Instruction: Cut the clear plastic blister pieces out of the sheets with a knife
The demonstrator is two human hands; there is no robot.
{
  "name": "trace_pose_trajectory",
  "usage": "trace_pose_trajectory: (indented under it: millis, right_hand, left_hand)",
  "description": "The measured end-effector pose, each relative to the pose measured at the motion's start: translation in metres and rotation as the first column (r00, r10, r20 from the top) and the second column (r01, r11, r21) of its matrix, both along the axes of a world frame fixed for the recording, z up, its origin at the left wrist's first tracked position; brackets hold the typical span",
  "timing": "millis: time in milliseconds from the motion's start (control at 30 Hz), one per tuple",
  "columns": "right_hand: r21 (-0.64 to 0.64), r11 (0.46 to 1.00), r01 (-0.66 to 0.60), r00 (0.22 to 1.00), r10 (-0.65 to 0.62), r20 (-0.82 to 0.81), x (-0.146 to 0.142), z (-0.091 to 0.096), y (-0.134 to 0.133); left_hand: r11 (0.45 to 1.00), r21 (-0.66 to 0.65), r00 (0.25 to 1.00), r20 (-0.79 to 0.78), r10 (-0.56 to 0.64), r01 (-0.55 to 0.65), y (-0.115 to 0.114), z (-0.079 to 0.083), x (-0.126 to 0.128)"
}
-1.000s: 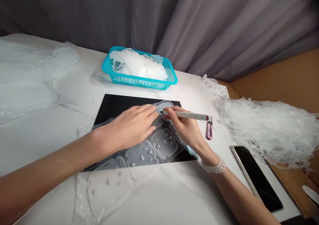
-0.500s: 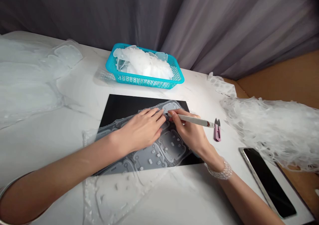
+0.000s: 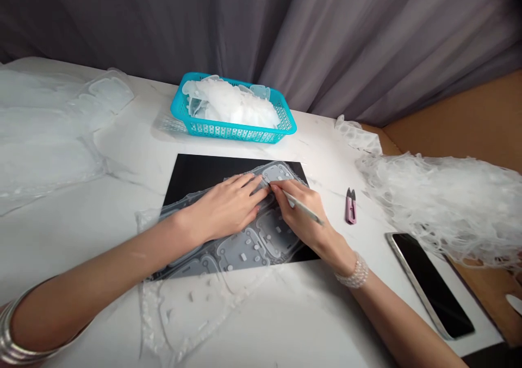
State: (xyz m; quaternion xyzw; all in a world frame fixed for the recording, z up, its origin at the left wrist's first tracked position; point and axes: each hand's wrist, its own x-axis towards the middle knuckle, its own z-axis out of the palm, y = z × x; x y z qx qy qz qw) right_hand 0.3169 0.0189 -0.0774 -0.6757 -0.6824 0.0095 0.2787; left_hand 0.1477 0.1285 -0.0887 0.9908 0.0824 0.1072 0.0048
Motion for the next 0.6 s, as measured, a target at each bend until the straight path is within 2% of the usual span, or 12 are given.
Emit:
trace_pose_trajectory:
  millis: [167, 367, 433, 500, 600]
  right_hand:
    - [0.035, 0.999, -0.018, 0.991, 0.013, 0.136, 0.0, -0.009, 0.009]
    - [-0.187, 0.98, -0.068, 0.977, 0.104, 0.189, -0.008, -0.002, 0.011]
    - [-0.183, 0.981, -0.058, 0.994, 0.074, 0.082, -0.011, -0.002, 0.013]
    - [-0.124, 0.991, -0.058, 0.989, 0.04, -0.144, -0.006, -0.004, 0.016]
    - [-0.034, 0.998, 0.047, 0.897, -0.057, -0.438, 0.029, -0.006, 0.016]
  left_hand:
    - [1.0, 0.024, 0.999, -0.031, -0.017, 0.018, -0.002, -0.001, -0.002]
    - [1.0, -0.001, 1.0, -0.001, -0.006, 0.006, 0.0, -0.006, -0.003]
    - [1.0, -0.024, 1.0, -0.001, -0.008, 0.008, 0.001, -0.008, -0.003]
    - [1.0, -0.027, 1.0, 0.0, -0.015, 0.015, 0.003, -0.01, -0.004]
    - [1.0, -0.017, 1.0, 0.003, -0.021, 0.021, 0.004, -0.01, -0.005]
